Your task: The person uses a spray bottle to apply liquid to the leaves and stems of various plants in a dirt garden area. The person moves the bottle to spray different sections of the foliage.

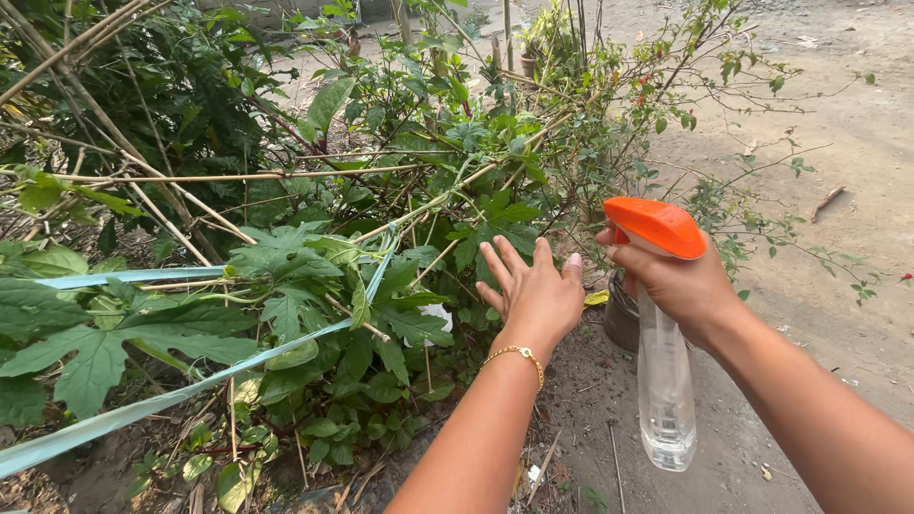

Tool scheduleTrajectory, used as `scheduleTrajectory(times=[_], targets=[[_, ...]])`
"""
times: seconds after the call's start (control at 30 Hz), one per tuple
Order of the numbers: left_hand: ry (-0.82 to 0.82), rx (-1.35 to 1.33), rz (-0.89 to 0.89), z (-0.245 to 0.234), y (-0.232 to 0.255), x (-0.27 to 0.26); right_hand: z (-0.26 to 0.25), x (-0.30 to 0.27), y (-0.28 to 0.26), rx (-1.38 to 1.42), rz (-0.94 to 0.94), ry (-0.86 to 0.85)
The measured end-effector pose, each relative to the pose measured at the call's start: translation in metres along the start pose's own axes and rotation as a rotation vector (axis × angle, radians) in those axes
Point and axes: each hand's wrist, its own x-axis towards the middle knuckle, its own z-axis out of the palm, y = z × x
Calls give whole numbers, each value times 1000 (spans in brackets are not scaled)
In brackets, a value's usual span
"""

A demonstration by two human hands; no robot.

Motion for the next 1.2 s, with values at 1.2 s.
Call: scheduleTrajectory(times=[1.2], targets=[[-201, 29, 232, 74, 77, -11, -120, -35, 10, -229, 149, 503]])
